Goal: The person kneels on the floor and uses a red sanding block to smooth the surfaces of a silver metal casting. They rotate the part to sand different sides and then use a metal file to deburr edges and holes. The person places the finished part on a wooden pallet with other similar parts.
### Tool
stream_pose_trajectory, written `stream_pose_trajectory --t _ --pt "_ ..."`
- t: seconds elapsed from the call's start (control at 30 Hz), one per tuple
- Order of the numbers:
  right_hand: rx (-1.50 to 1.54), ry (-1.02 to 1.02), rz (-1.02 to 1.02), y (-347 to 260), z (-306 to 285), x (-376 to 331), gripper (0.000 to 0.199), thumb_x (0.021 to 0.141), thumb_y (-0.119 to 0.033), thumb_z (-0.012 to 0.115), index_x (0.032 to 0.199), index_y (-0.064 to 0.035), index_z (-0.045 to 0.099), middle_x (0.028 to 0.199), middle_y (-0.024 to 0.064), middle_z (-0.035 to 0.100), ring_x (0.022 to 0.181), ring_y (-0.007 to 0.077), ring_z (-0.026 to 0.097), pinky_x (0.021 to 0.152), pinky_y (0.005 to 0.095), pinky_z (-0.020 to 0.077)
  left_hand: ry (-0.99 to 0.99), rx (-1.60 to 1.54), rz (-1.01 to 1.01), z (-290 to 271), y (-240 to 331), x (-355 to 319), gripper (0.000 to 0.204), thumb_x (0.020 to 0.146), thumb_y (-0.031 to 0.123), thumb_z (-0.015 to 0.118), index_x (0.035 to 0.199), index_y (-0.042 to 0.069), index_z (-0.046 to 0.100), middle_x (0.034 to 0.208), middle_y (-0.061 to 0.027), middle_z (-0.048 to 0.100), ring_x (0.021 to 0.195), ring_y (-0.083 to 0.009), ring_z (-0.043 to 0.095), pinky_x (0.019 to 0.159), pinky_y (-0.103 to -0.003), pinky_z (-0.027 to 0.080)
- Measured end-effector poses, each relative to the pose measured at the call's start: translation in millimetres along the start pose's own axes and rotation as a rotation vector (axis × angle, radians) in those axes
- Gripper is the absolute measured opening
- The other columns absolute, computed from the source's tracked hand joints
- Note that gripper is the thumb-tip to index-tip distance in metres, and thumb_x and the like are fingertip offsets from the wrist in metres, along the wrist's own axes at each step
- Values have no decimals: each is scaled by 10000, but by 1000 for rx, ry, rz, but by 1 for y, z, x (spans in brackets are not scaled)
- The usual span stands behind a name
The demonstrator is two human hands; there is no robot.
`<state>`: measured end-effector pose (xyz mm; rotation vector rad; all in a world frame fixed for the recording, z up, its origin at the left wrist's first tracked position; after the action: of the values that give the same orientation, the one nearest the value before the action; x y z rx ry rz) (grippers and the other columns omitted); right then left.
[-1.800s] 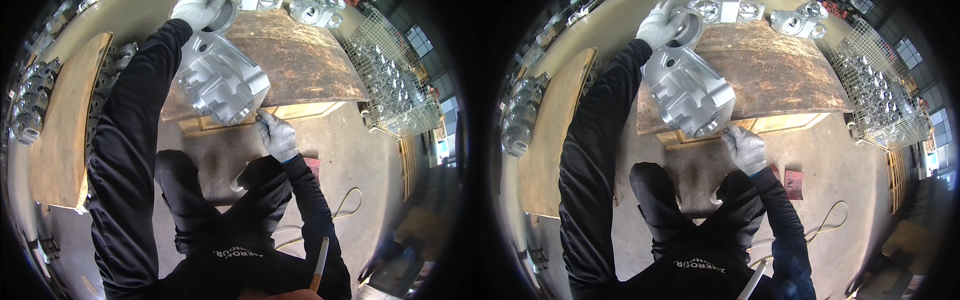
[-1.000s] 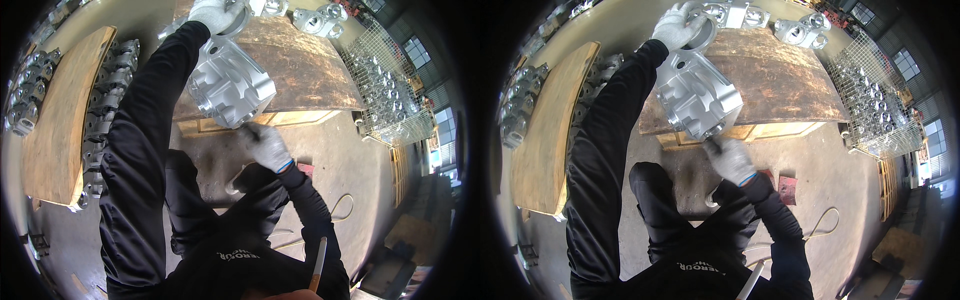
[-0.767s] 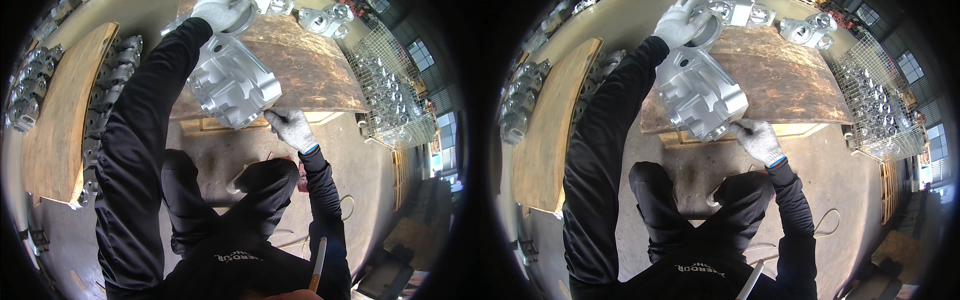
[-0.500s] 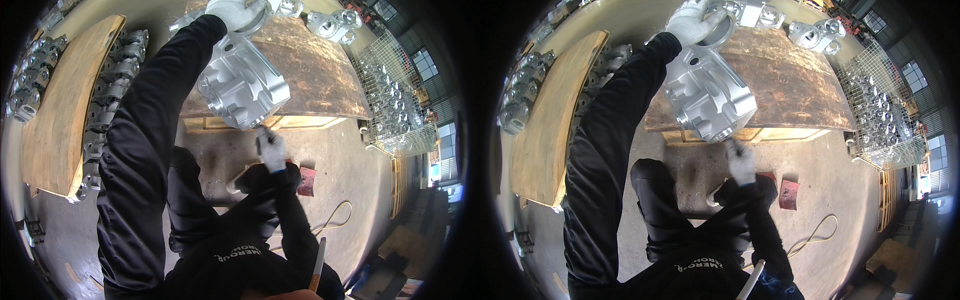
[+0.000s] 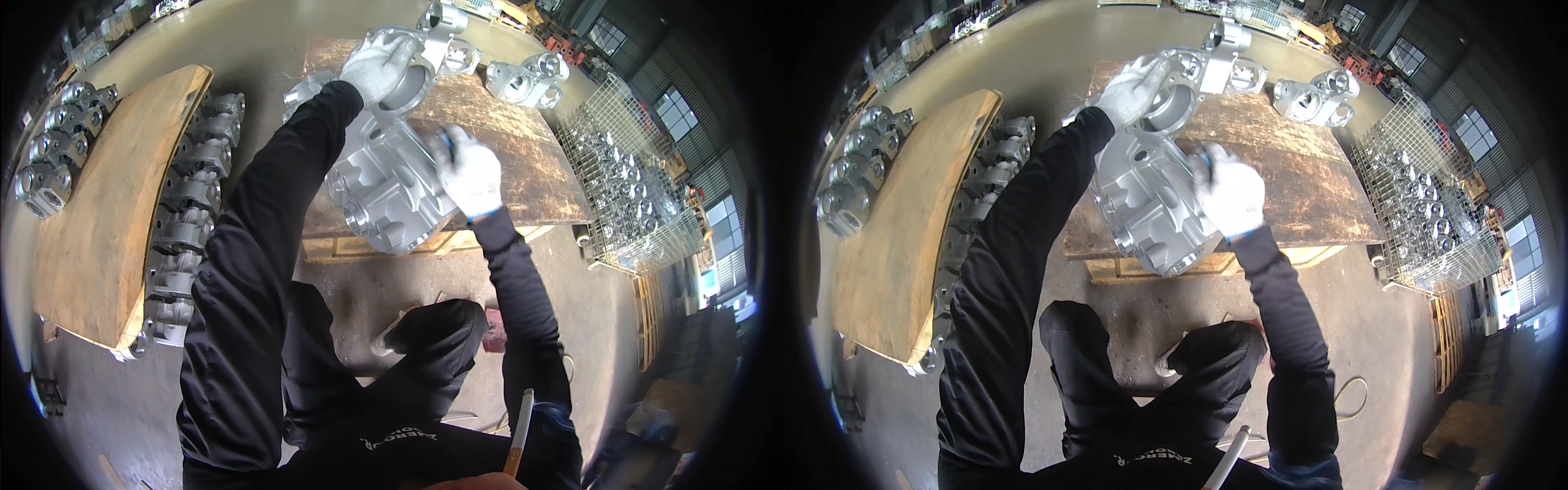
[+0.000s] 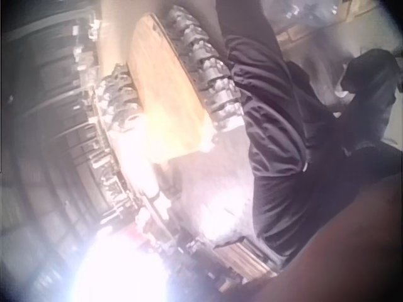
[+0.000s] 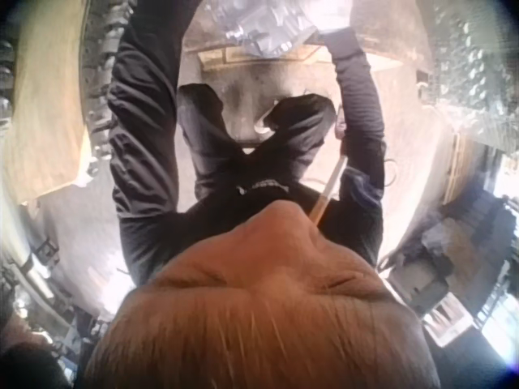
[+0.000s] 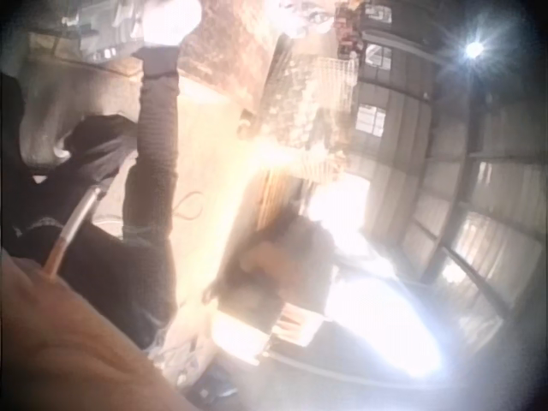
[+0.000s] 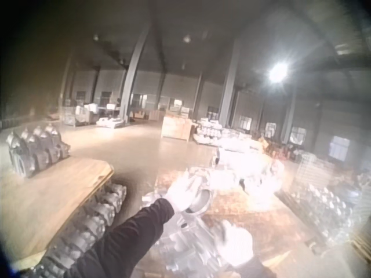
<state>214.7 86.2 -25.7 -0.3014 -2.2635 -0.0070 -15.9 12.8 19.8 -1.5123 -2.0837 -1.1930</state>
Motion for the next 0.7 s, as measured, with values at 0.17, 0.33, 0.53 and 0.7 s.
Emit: stream_pose_trajectory --t 0.17,0.33,0.53,0.7 --pt "-229 -127 -35 17 49 46 294 988 -378 634 1011 -97 717 810 177 730 731 384 728 674 487 578 -27 -106 48 1 -7 4 537 1136 456 390 1432 74 626 1470 -214 580 1396 -409 485 1207 -491 335" --pt "-210 -169 62 24 65 48 299 972 -386 638 935 -104 731 770 171 731 735 385 731 677 492 581 1 -100 22 2 -7 3 545 1142 464 360 1433 88 626 1490 -199 569 1406 -424 473 1205 -482 337" --pt "-305 -372 49 -24 73 47 243 866 -321 701 846 -93 785 788 156 752 766 346 763 697 455 594 -158 -212 -4 0 -13 10 544 1125 413 303 1611 196 415 1629 -253 425 1530 -475 349 1287 -515 228" --pt "-137 -362 -7 -67 47 68 262 848 -305 690 827 -60 780 811 203 749 815 384 758 737 477 601 -147 -207 -2 -1 -18 14 561 1107 304 361 1648 160 319 1638 -273 403 1519 -483 368 1275 -504 275"
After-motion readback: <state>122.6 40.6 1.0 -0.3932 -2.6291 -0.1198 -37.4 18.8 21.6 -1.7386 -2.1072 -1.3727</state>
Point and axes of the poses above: each hand's wrist, its own x-axis towards the middle knuckle, its own z-axis out of the palm, y = z × x, the point moved 3 cm from there along x, towards the middle knuckle
